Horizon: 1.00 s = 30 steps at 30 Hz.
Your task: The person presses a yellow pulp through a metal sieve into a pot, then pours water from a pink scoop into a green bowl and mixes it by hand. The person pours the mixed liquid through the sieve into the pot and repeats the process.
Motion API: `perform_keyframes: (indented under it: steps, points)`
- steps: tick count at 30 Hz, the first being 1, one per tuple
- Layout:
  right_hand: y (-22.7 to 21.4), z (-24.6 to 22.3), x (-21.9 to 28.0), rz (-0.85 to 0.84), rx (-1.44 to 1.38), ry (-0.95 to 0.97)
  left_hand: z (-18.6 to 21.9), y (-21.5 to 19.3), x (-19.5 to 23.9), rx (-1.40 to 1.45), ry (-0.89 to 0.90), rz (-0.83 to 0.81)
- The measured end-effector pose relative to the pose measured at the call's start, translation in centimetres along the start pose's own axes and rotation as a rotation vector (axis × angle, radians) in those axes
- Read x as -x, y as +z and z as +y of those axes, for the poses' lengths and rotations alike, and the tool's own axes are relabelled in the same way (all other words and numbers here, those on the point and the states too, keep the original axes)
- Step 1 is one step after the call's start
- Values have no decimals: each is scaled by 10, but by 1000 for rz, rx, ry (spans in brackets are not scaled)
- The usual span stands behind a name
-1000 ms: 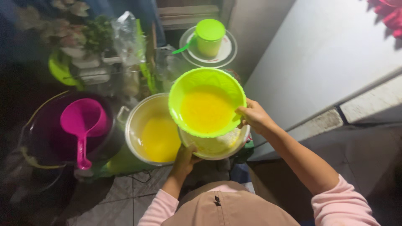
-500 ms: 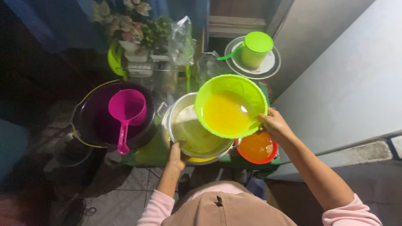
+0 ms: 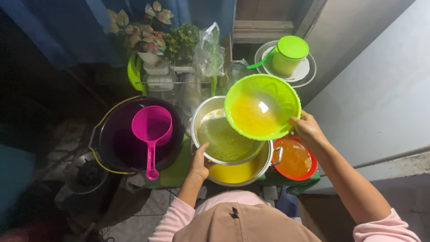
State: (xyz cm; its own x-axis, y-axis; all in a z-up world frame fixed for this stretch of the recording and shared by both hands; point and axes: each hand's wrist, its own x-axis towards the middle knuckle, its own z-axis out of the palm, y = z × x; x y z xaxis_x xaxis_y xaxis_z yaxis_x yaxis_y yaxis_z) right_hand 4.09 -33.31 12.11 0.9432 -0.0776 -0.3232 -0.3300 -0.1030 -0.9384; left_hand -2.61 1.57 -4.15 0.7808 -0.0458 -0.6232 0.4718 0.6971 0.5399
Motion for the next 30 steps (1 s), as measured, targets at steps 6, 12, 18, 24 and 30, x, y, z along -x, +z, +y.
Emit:
perform_keyframes:
  steps: [6,12,18,24,30]
  points:
    - [2,-13,10,31,80,-18,-4,-4,-9,-13,-28,-2]
    - [0,-37,14,83,224,37,-19,1,-10,113,54,-21]
    - [-4,-39,11,54,210,-51,-18,3,-14,129,62,-4]
    - [2,-39,7,72,192,-72,0,12,-6,128,66,-26]
    - [12,-45,8,79,225,-95,16,19,-1,102,43,-14]
